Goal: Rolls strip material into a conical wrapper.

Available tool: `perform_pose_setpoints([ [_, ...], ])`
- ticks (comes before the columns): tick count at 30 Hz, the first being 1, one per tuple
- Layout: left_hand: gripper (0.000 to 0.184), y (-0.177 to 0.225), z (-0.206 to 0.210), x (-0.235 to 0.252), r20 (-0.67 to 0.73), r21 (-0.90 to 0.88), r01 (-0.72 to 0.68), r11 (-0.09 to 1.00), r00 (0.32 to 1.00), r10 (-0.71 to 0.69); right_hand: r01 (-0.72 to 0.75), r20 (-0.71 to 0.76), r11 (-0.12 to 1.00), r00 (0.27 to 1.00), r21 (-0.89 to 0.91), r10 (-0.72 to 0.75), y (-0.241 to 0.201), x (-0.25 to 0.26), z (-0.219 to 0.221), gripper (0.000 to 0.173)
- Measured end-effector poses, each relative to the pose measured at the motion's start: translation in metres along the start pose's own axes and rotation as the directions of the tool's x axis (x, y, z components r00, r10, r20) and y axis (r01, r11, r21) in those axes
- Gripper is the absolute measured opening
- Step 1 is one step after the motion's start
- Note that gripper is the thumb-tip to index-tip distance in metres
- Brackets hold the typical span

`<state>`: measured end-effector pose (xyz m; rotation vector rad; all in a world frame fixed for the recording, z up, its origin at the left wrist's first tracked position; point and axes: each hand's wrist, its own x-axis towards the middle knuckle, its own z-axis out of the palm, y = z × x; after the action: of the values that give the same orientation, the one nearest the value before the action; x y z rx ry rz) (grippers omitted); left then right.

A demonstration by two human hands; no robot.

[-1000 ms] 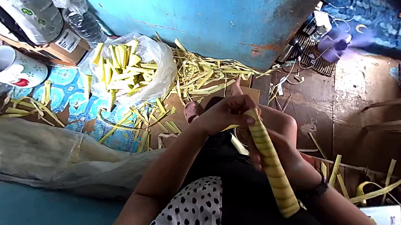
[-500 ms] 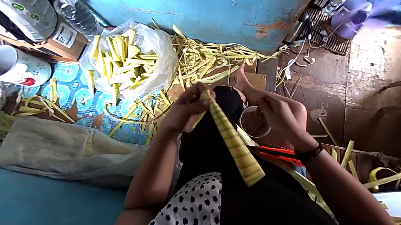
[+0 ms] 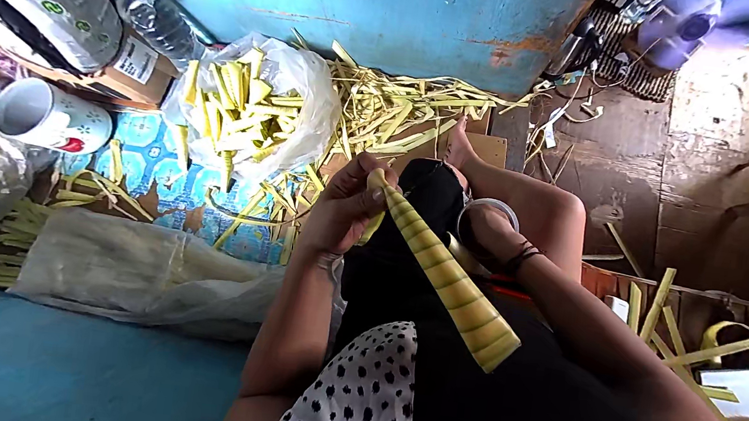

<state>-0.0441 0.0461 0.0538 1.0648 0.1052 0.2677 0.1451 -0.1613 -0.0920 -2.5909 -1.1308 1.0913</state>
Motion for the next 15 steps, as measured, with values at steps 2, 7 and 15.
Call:
perform_pose_setpoints([
  [2, 0.008, -0.002, 0.002, 0.000, 0.012, -0.052, 0.000, 0.999, 1.000, 0.001, 0.062, -0.033, 0.998, 0.998, 0.025, -0.061, 0.005, 0.000, -0.006, 0.015],
  [7, 0.013, -0.016, 0.025, 0.008, 0.150, -0.170, 0.052, 0.984, 0.988, -0.026, 0.295, -0.210, 0.885, 0.950, 0.360, -0.231, 0.020, -0.022, -0.024, 0.016],
  [15, 0.009, -0.041, 0.053, 0.019, 0.365, -0.161, 0.235, 0.959, 0.916, -0.164, 0.491, -0.433, 0.504, 0.870, 0.711, -0.236, -0.006, -0.098, -0.074, 0.012],
])
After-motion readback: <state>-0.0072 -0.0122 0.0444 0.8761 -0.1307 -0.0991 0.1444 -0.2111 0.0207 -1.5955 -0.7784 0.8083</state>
